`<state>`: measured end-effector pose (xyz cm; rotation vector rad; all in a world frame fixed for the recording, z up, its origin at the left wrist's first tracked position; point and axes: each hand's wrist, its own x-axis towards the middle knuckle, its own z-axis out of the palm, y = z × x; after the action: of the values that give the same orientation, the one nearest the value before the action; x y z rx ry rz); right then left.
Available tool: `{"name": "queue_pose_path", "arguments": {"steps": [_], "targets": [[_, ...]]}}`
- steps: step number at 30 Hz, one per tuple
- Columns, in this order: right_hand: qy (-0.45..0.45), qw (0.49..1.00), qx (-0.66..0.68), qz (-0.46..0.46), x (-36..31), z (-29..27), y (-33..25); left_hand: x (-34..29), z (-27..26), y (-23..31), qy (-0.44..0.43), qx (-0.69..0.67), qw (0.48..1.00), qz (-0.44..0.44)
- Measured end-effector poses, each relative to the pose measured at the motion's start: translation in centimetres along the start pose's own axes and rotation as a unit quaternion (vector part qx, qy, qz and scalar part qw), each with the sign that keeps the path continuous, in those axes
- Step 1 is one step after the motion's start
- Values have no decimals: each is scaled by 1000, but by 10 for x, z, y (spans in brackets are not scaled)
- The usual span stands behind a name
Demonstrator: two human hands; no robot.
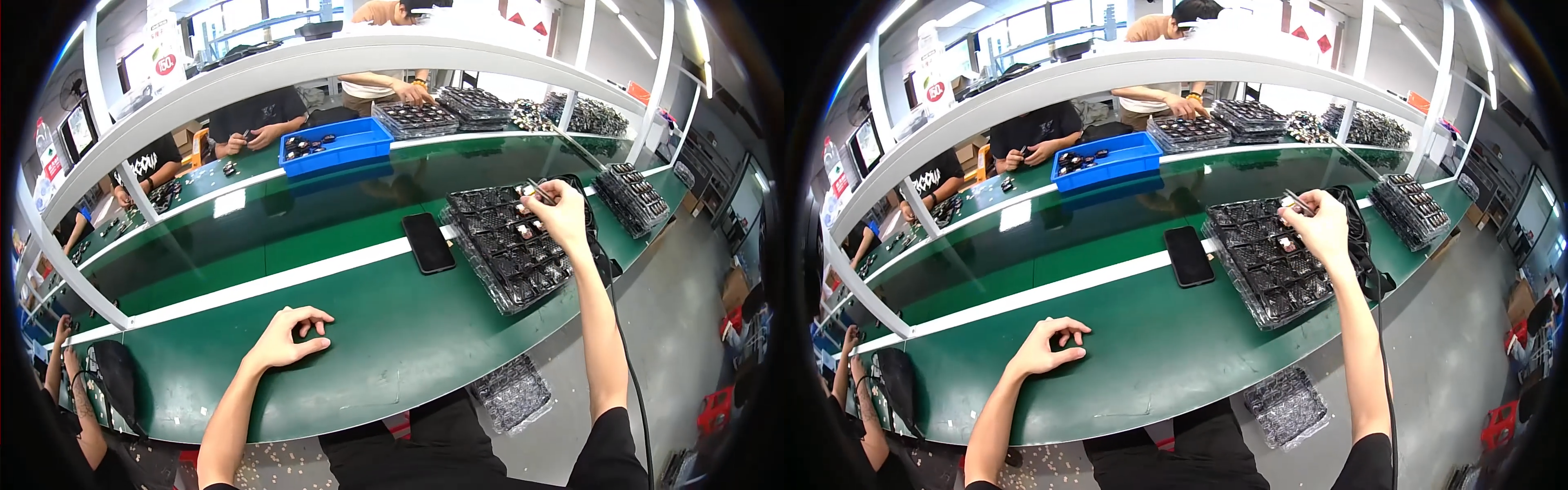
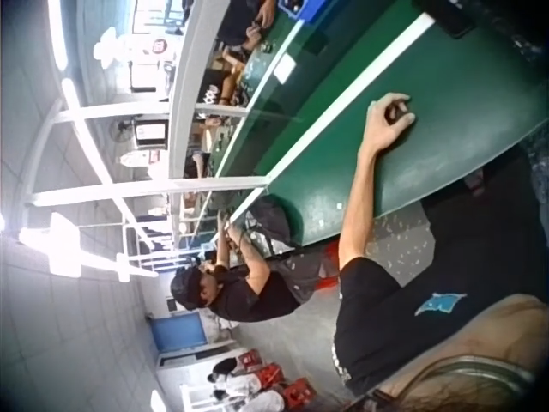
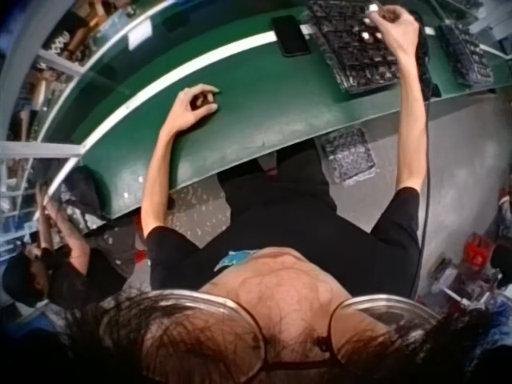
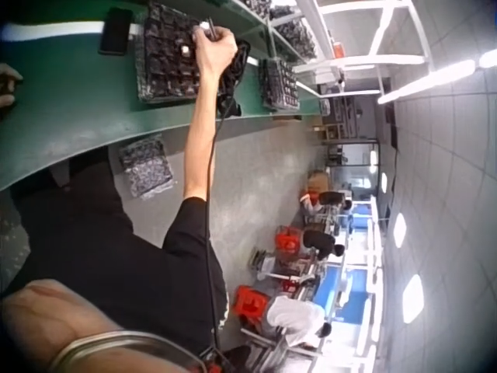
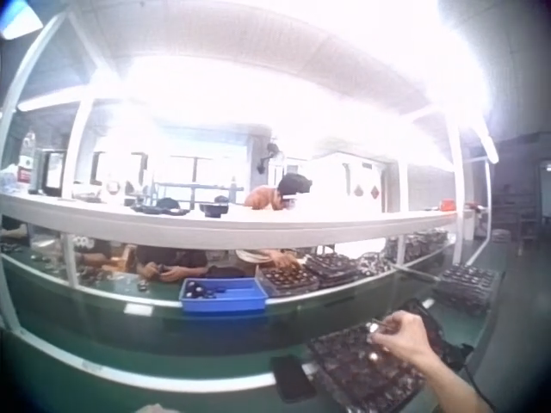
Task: Assembling the internal components and casing of a smartwatch at a factory workbench.
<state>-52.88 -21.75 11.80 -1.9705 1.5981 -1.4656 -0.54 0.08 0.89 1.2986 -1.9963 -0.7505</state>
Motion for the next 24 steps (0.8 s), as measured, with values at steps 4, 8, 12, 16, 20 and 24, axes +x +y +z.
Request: {"name": "queue_pose_path", "arguments": {"steps": [4, 8, 12, 16, 20, 24], "targets": [[-9, 980, -168, 110, 17, -42, 38, 5, 3, 9, -7, -11, 999, -37], [-22, 959, -256, 117, 7, -50, 54, 2, 0, 8, 16, 4, 1000, -13], [-3, 947, -305, 106, -19, -66, 56, 3, 1, 7, 1, -5, 999, -41], [-45, 934, -322, 145, -28, -68, 58, 2, 1, 6, 5, 1, 999, -38], [-4, 951, -299, 81, -32, -60, 63, 0, -1, 8, 30, 28, 999, -32], [-55, 996, -64, 26, -35, -36, 28, 3, 0, 2, 1, -23, 1000, -16]]}}
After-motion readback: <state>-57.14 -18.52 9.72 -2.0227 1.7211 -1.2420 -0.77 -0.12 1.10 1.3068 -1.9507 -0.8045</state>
